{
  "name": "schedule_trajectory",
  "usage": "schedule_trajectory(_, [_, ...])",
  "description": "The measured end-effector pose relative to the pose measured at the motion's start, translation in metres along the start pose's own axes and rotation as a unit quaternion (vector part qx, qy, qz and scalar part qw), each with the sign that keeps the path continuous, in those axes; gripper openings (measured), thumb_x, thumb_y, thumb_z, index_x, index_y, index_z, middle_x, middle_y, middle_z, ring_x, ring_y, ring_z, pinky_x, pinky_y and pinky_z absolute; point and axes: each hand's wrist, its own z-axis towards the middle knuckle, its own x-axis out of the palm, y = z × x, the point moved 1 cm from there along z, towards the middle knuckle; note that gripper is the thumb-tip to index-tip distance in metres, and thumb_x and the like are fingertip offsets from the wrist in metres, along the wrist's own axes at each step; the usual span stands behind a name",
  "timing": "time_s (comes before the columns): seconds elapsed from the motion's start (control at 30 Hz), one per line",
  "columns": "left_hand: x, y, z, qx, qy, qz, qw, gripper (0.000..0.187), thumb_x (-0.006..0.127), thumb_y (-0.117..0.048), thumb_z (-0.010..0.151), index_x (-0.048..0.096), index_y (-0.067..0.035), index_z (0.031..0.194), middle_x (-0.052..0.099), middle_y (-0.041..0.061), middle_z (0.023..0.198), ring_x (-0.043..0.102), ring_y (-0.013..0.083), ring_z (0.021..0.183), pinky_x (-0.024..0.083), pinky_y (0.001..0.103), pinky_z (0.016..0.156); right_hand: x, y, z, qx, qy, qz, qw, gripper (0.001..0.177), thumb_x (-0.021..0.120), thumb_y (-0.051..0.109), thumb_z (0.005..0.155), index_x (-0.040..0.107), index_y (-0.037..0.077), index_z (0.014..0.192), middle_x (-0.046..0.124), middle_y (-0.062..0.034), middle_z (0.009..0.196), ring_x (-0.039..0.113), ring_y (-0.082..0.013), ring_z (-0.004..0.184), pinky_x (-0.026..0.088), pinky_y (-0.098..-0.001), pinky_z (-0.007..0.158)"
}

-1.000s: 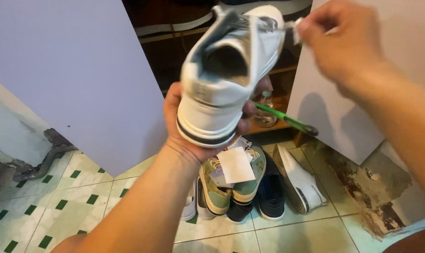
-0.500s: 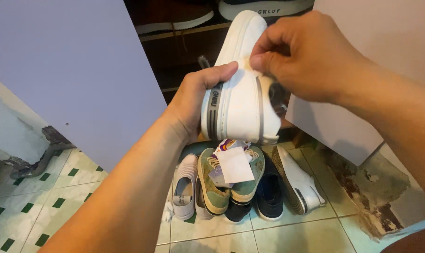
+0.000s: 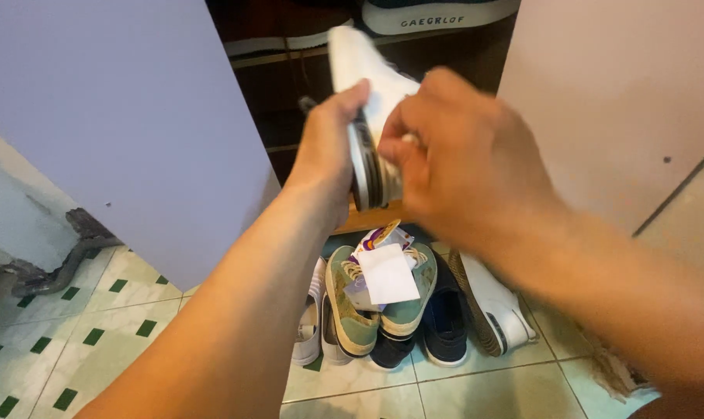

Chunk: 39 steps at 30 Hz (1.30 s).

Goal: Cleaning a pair of white sneakers using a toothbrush, spray bottle, and a cloth.

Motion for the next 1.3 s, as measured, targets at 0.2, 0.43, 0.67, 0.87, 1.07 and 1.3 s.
schedule_trajectory(0.2, [0.018,-0.037,-0.025,-0.042,-0.149,-0.146,0.977,0.051,0.046,-0.052,0.082,0.065,-0.017,0.115,0.075,0.008,0.104,0.072,0.0328,0.095,0.055,0.050,0.073,0.017,-0.012,-0.045,0.049,0.023,0.029,0.998,0.008,0.074,0.011,0.090,0.069,0.006,0.087,0.063,-0.0100,0.090,0.066,-0.0257,0.066,0.053,-0.0399,0.058])
schedule_trajectory(0.43, [0.020,-0.011,-0.016,-0.051,-0.133,-0.240,0.960,0.058,0.044,-0.048,0.085,0.068,-0.013,0.126,0.075,0.013,0.113,0.070,0.0333,0.101,0.057,0.053,0.082,-0.006,0.000,-0.003,0.006,-0.165,0.038,0.986,0.007,0.074,0.003,0.106,0.067,0.002,0.104,0.059,-0.0126,0.099,0.063,-0.0237,0.074,0.050,-0.0375,0.064])
schedule_trajectory(0.67, [0.017,-0.014,-0.020,-0.086,-0.123,-0.373,0.916,0.059,0.038,-0.046,0.083,0.066,-0.010,0.121,0.069,0.020,0.113,0.063,0.0387,0.099,0.054,0.054,0.079,0.025,-0.028,-0.033,0.017,-0.124,0.025,0.992,0.006,0.070,0.002,0.106,0.065,0.003,0.109,0.057,-0.0135,0.106,0.065,-0.0242,0.078,0.053,-0.0374,0.066])
schedule_trajectory(0.87, [0.013,-0.001,-0.026,-0.066,-0.106,-0.343,0.931,0.056,0.041,-0.048,0.086,0.067,-0.012,0.121,0.071,0.015,0.115,0.066,0.0370,0.099,0.054,0.053,0.081,0.012,-0.011,-0.029,0.059,-0.145,0.051,0.986,0.007,0.071,0.007,0.109,0.065,0.003,0.108,0.057,-0.0123,0.104,0.060,-0.0249,0.078,0.049,-0.0372,0.067])
schedule_trajectory(1.07, [0.006,0.011,-0.041,-0.144,-0.082,-0.375,0.912,0.058,0.038,-0.053,0.087,0.067,-0.016,0.121,0.069,0.016,0.116,0.063,0.0342,0.096,0.054,0.047,0.077,0.051,-0.037,-0.052,0.008,-0.166,0.090,0.982,0.014,0.070,0.009,0.114,0.060,0.001,0.108,0.057,-0.0112,0.103,0.062,-0.0226,0.084,0.051,-0.0332,0.070])
schedule_trajectory(1.3, [-0.007,0.028,-0.051,-0.121,0.057,-0.456,0.880,0.064,0.038,-0.050,0.088,0.064,-0.005,0.125,0.065,0.026,0.117,0.061,0.0395,0.096,0.058,0.046,0.074,0.018,-0.016,-0.033,0.038,-0.160,0.072,0.984,0.012,0.069,0.006,0.115,0.061,0.003,0.108,0.058,-0.0110,0.102,0.063,-0.0242,0.084,0.052,-0.0343,0.072])
